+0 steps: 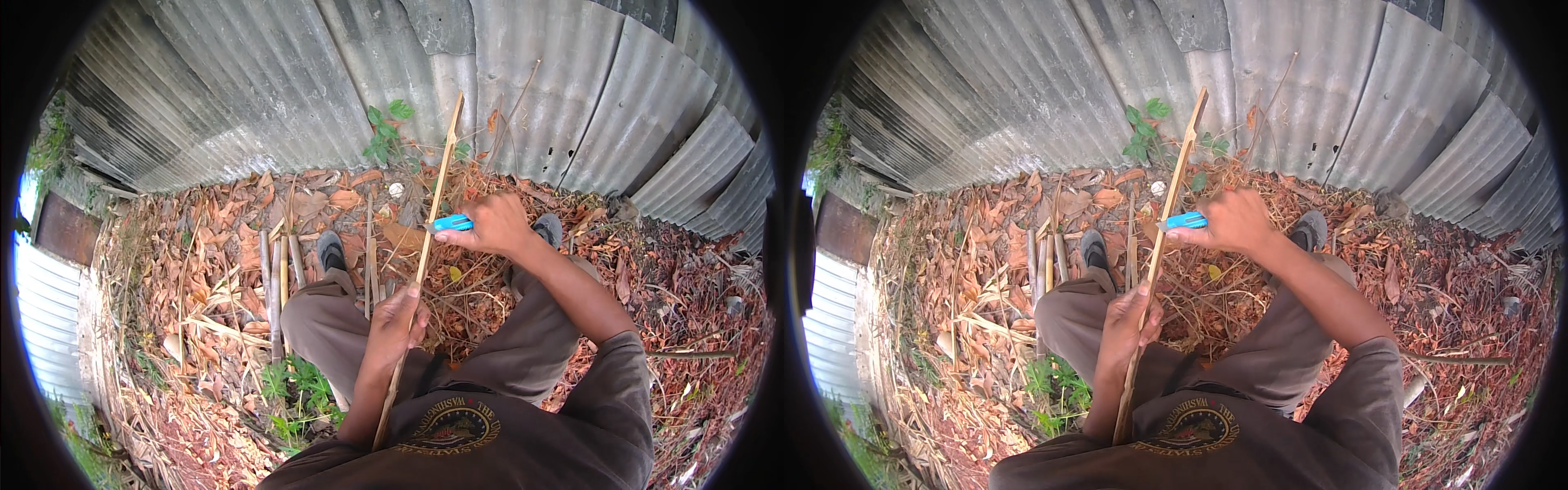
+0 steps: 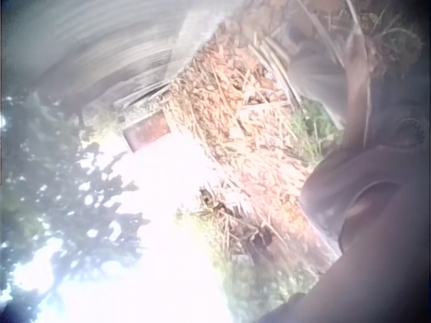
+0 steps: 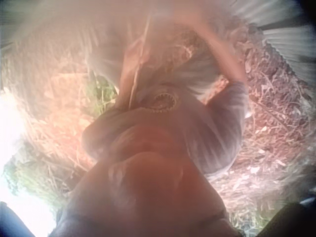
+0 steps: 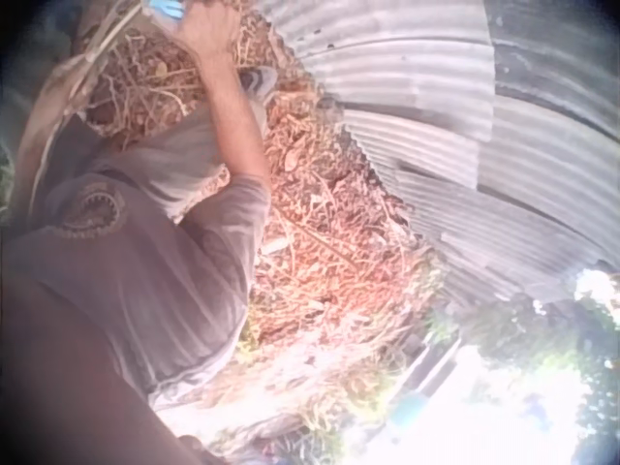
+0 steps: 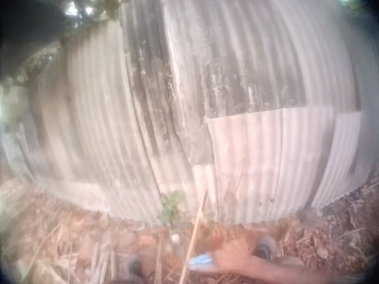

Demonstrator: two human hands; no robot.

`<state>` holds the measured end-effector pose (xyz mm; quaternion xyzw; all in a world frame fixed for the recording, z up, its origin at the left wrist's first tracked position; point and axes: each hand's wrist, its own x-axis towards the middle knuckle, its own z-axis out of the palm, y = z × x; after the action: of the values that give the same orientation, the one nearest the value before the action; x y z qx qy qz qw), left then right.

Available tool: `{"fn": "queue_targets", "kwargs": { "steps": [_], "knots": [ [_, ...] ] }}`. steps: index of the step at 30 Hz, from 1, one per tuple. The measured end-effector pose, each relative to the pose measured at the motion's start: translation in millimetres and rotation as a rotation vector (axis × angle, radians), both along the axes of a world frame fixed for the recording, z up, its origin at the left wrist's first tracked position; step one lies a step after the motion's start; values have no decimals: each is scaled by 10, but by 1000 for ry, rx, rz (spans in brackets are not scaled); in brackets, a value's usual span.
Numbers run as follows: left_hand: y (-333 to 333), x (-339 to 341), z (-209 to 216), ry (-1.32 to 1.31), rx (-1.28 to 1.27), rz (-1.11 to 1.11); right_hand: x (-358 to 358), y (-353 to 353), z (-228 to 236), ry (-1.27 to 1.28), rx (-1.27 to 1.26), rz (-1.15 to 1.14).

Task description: The person sits on the ground and uses a blue utility knife to shave and sharpen a long wooden stick. They rotate the stick to work on different sides, creating a pointed tip. Later, they switch to a larger knife to further refine the stick's shape.

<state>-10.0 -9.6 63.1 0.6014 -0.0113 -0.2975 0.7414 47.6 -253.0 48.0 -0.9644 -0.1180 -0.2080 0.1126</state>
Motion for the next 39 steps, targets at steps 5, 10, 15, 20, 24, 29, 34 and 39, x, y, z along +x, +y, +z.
{"fn": "queue_targets", "kwargs": {
  "steps": [5, 10, 15, 20, 24, 29, 34, 39],
  "knots": [
    [39, 88, 67, -48, -17, 29, 122, 139, 3, -46, 64, -25],
    [37, 74, 87, -106, 88, 36, 231, 25, 70, -41, -31, 19],
    [-42, 137, 133, -112, 74, 41, 409, -21, 51, -76, 78, -1],
    [-130, 139, 155, -163, 131, 23, 422, -151, 25, -116, 90, -61],
    [-225, 105, 176, -181, 134, -20, 501, -435, 43, -125, 105, -160],
    [-154, 63, 148, -204, 137, -34, 248, -200, 87, -24, 144, -155],
    [-152, 3, 157, -234, 176, -22, 204, -184, -18, -66, 124, -122],
    [-164, -118, 115, -255, 169, -122, 481, -763, 147, 1, 175, -397]
  ]
}}
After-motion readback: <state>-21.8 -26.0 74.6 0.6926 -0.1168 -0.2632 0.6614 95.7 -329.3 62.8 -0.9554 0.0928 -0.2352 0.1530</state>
